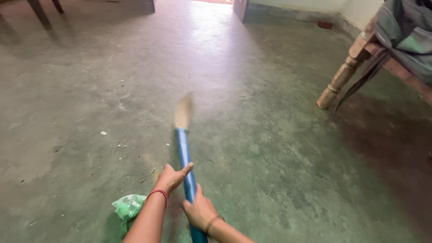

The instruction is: The person sweeps debris across a concrete floor using a long-handled broom, moving under and around a wooden bed frame.

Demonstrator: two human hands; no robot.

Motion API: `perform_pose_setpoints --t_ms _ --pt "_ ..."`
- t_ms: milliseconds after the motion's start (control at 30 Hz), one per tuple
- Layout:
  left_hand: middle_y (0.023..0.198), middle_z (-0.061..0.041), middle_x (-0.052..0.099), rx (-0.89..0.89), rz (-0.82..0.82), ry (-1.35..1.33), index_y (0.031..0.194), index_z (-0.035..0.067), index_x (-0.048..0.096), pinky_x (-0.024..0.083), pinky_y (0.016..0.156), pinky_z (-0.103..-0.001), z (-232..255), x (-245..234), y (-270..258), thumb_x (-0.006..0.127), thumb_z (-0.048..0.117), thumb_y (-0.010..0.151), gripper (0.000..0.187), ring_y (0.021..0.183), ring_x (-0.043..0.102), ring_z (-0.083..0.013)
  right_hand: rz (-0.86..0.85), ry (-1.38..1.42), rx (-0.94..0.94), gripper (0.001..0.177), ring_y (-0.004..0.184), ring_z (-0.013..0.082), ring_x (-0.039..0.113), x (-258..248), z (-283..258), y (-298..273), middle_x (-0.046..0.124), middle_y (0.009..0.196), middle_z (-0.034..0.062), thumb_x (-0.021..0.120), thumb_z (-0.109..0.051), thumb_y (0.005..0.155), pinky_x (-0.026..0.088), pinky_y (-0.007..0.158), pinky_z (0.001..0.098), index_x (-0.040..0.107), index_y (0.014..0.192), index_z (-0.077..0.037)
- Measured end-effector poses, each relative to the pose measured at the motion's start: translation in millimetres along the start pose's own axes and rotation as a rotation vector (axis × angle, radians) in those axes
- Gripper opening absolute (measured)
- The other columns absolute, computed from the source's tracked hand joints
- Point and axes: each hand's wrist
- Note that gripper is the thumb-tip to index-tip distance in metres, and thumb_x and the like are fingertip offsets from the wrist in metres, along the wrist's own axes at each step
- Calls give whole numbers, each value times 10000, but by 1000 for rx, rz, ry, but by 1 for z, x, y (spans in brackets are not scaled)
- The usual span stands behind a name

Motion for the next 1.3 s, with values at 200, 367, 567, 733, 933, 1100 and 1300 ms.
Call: perform_pose_setpoints --t_ms 200,367,567,733,933,1100,1300 --pt "1048 -244 689 51 -67 -669 1407 -45 449 620 774 -500 -14 10 36 789 362 740 853 879 706 -344 -74 293 16 842 669 326 736 -40 -110 -42 700 826 143 601 -278 894 605 518 409 159 1602 -164" --pt "1062 -268 728 177 109 72 1635 103 227 608 845 -472 17 -68 -2 632 263 850 898 914 771 -391 -261 233 -52 817 807 216 712 -71 -75 -3 676 1126 83 579 -548 911 620 626 367 275 1584 -198" --pt "1128 -155 720 436 -111 480 1540 336 356 529 904 -486 -4 -155 -103 585 503 961 644 1055 672 -380 361 -189 16 822 1194 427 662 -157 52 56 708 1194 312 513 -634 931 509 1065 485 494 1520 -61" --pt "1055 -146 720 427 -236 712 1568 451 290 560 855 -483 -85 -154 -135 500 487 982 624 973 705 -370 382 -223 150 845 1309 411 524 -171 100 48 480 1441 250 434 -670 947 409 1115 499 366 1557 -90" --pt "1094 -136 756 91 -116 740 1582 551 211 581 908 -483 -186 -152 -120 465 590 972 662 1030 732 -359 364 -305 136 832 1391 440 445 -150 91 41 400 1531 256 417 -676 956 387 1139 509 364 1572 -120" --pt "1171 -148 725 -127 149 629 1567 545 228 567 940 -550 -224 -186 -77 472 624 935 682 1086 699 -415 302 -330 112 835 1412 413 431 -138 58 33 380 1549 221 387 -684 952 379 1151 509 317 1591 -150" --pt "1086 -199 778 -131 256 545 1644 503 226 579 921 -544 -209 -238 -123 416 625 989 693 1031 734 -419 292 -352 42 833 1388 424 446 -127 32 28 383 1548 200 392 -680 947 390 1146 502 316 1592 -159"
Point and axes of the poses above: each hand's wrist, its own y-axis towards the middle knuckle, its own x-axis out of the palm, z = x × y
